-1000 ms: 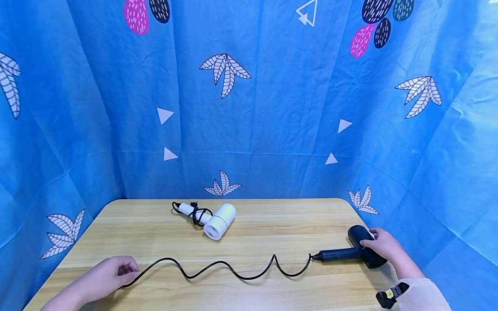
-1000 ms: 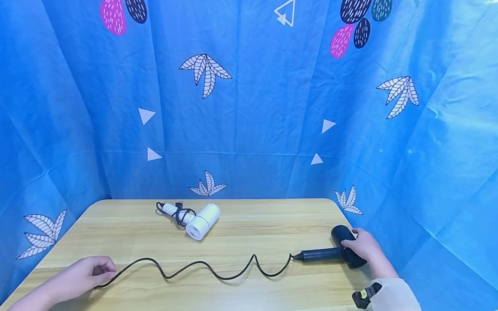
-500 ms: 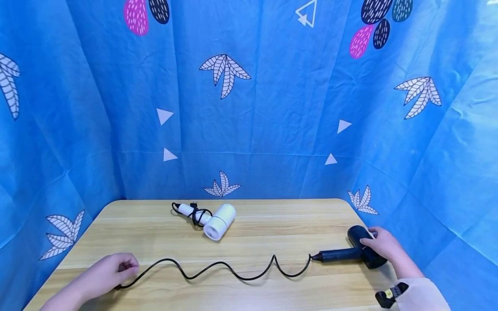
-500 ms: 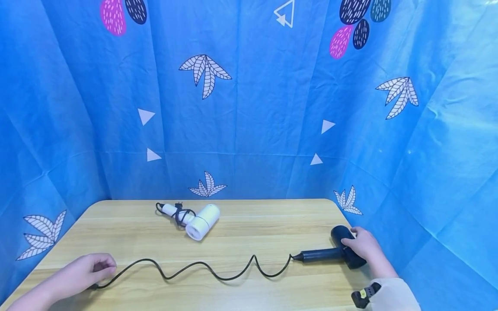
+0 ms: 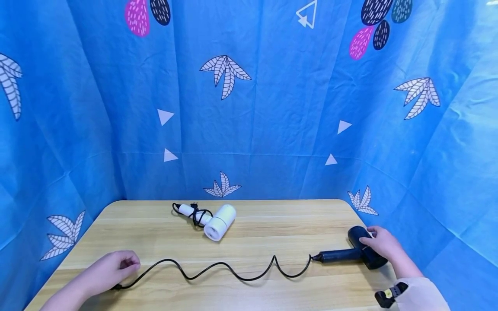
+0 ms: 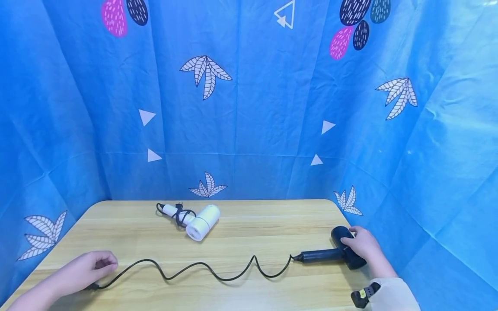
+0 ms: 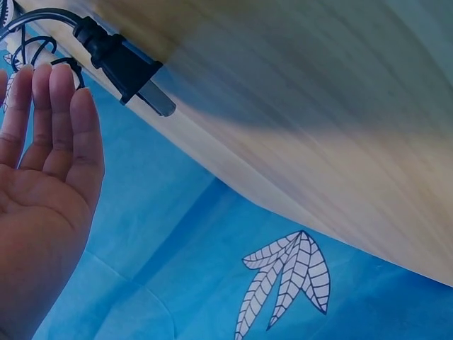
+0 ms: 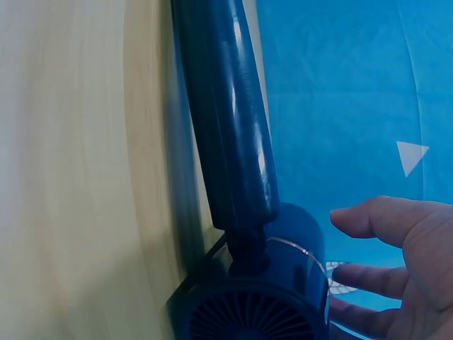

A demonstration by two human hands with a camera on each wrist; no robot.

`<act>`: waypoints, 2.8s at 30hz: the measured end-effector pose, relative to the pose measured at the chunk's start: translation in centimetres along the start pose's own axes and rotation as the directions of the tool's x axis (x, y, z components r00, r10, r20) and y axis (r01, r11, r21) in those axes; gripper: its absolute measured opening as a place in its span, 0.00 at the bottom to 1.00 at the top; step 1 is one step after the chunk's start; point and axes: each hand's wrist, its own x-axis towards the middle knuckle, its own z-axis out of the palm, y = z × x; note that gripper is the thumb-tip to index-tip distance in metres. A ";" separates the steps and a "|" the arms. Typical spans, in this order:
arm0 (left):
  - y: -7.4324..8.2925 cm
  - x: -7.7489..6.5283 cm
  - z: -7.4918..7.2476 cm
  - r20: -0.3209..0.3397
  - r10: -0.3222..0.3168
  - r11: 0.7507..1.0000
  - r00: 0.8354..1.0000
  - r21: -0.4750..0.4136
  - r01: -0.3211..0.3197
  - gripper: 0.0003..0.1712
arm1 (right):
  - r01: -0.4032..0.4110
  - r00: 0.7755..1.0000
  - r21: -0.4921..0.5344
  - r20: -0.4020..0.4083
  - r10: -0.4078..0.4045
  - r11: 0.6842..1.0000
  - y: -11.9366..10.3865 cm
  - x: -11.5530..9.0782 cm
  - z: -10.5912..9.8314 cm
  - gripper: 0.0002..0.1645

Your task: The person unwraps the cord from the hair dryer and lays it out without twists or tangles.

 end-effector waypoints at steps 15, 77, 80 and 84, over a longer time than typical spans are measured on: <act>0.3 0.8 -0.3 -0.016 0.038 0.999 0.999 0.025 -0.037 0.07 | 0.042 0.999 0.001 -0.008 -0.042 0.999 -0.8 0.2 0.0 0.41; 4.2 7.0 0.5 -0.105 0.113 0.980 0.988 0.174 -0.094 0.03 | 0.237 0.972 0.086 -0.026 -0.235 0.968 -10.3 1.1 4.2 0.30; 4.3 7.4 0.6 -0.110 0.148 0.974 0.983 0.191 -0.125 0.03 | 0.251 0.968 0.078 -0.032 -0.249 0.965 -10.8 1.2 4.4 0.29; 4.6 7.8 0.7 -0.115 0.180 0.969 0.977 0.190 -0.157 0.03 | 0.263 0.965 0.077 -0.026 -0.262 0.962 -11.6 1.3 4.7 0.29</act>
